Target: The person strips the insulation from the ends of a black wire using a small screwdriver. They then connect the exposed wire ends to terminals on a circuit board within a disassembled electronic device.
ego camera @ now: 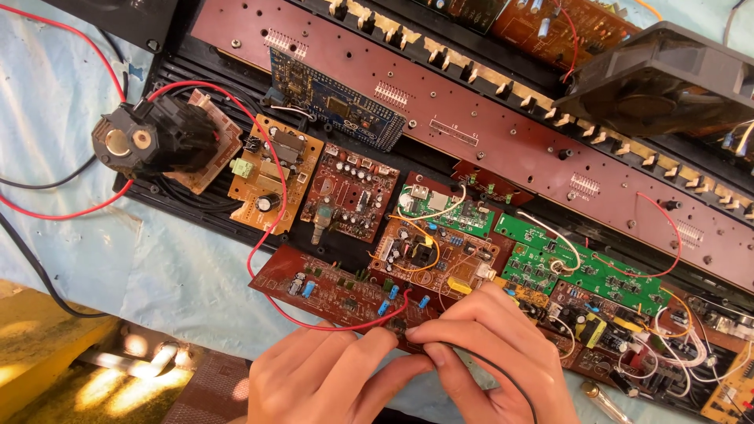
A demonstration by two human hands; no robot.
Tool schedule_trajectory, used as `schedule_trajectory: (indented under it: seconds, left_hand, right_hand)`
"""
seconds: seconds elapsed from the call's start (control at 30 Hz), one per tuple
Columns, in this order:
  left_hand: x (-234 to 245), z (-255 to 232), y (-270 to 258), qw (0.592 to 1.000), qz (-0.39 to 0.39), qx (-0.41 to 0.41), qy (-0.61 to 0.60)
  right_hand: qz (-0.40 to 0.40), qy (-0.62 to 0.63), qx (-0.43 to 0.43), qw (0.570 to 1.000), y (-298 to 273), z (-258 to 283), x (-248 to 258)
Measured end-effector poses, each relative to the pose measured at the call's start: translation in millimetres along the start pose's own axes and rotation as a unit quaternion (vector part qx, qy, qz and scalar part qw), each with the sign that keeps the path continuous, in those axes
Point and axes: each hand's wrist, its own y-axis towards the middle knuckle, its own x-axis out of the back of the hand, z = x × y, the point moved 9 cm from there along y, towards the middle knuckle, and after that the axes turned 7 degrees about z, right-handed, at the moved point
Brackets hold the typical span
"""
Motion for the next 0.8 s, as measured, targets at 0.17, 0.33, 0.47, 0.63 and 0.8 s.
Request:
schedule_trajectory:
  seconds: [0.17,0.33,0.47,0.63,0.8]
  left_hand:
    - [-0.1,-2.2,2.0,1.0,0.006,-0.014,-0.017]
    - [-3.9,-4.6,2.3,0.999,0.029,-0.036,-0.007]
    - [-4.3,-3.8,-0.5,0.997,0.023,-0.072,0.027]
    - [-2.8,-5.6,0.4,0.994,0.025,-0.097,0.051]
    - [-1.4,-6.6,0.3,0.994,0.009,-0.102,0.049]
  right_hand:
    - [-0.011,0.003,-0.009,1.0,1.3,2.7,0.6]
    - [-0.021,0.003,-0.018,1.0,3.0,2.7,4.4]
    - [-0.015,-0.04,0.014,0.999,5.6,10.2,6.2]
    - [-0.043,-0.076,-0.008,0.996,5.7,9.9,8.0]
    - [-0.04,-0.063,-0.019,0.997,6.5,10.2,6.6]
